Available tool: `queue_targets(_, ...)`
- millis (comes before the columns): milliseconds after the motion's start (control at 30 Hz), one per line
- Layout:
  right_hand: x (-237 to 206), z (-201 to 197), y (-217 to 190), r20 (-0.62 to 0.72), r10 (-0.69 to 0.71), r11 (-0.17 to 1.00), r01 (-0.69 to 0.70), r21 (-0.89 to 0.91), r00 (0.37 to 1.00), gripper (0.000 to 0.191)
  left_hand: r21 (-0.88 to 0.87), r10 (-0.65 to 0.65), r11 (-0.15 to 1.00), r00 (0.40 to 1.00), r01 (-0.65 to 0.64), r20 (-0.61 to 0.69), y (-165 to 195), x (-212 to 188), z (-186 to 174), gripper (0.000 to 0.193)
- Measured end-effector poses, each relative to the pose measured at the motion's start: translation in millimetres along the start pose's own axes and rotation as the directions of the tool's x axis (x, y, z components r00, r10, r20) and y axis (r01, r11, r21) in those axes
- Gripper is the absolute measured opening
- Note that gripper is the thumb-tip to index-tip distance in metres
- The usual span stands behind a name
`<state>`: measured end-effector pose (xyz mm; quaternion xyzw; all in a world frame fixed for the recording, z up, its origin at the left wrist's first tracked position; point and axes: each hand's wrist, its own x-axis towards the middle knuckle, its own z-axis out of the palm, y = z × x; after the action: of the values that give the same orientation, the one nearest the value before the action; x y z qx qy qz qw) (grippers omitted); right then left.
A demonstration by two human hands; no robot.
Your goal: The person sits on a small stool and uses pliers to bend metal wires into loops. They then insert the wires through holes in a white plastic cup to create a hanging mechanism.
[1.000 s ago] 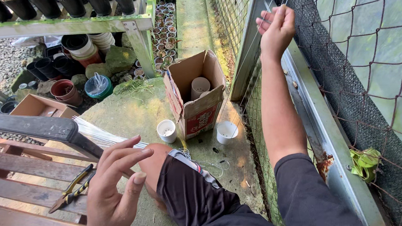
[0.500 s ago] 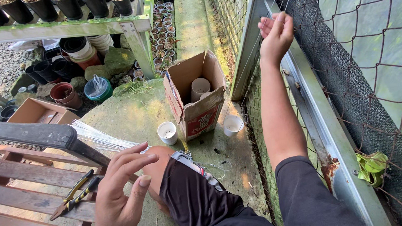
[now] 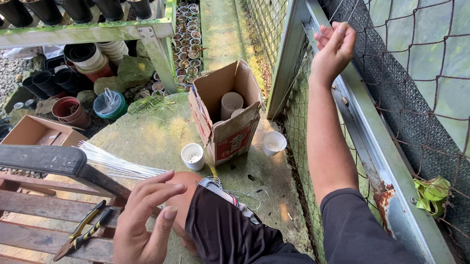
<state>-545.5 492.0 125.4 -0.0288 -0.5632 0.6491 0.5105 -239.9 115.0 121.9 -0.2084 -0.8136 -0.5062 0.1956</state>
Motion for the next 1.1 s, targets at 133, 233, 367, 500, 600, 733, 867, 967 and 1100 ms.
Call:
queue_targets(133, -26, -10, 7, 0.071, -0.033, 0.994, 0.025, 0.11, 0.997, 0.028, 0.015, -0.019, 1.0, 1.0, 0.019, 0.008, 1, 9, 4, 0.024)
queue_targets(233, -41, -13, 8, 0.125, 0.009, 0.994, -0.022, 0.107, 0.992, 0.028, -0.035, -0.033, 0.999, 0.998, 0.035, 0.059, 2, 22, 16, 0.024)
queue_targets(367, -35, -22, 4, 0.133, 0.082, 0.984, -0.101, 0.146, 0.988, 0.027, -0.002, -0.015, 1.0, 0.994, 0.015, 0.111, 7, 29, 23, 0.026)
queue_targets(500, -29, -24, 3, 0.121, 0.09, 0.985, -0.106, 0.137, 0.989, 0.028, 0.039, 0.004, 0.999, 0.991, -0.009, 0.135, 8, 28, 25, 0.027)
queue_targets(600, -33, -24, 7, 0.094, 0.095, 0.99, -0.103, 0.094, 0.991, 0.03, 0.04, -0.044, 0.998, 0.989, 0.039, 0.141, 4, 26, 28, 0.026)
queue_targets(733, -41, -23, 17, 0.063, 0.055, 0.996, -0.059, 0.06, 0.996, 0.03, 0.043, -0.065, 0.997, 0.987, 0.059, 0.146, 0, 22, 29, 0.026)
queue_targets(867, -41, -25, 26, 0.003, 0.025, 1.0, -0.025, -0.014, 1.0, 0.033, 0.028, -0.04, 0.999, 0.99, 0.037, 0.132, -1, 18, 26, 0.026)
queue_targets(967, -44, -32, 33, 0.056, -0.133, 0.985, 0.139, -0.105, 0.989, 0.035, 0.03, -0.028, 0.999, 0.993, 0.025, 0.111, -5, 10, 23, 0.026)
queue_targets(1100, -85, -49, 37, 0.161, -0.232, 0.866, 0.279, -0.414, 0.959, 0.052, 0.07, -0.085, 0.995, 0.99, 0.077, 0.115, -18, -18, 13, 0.029)
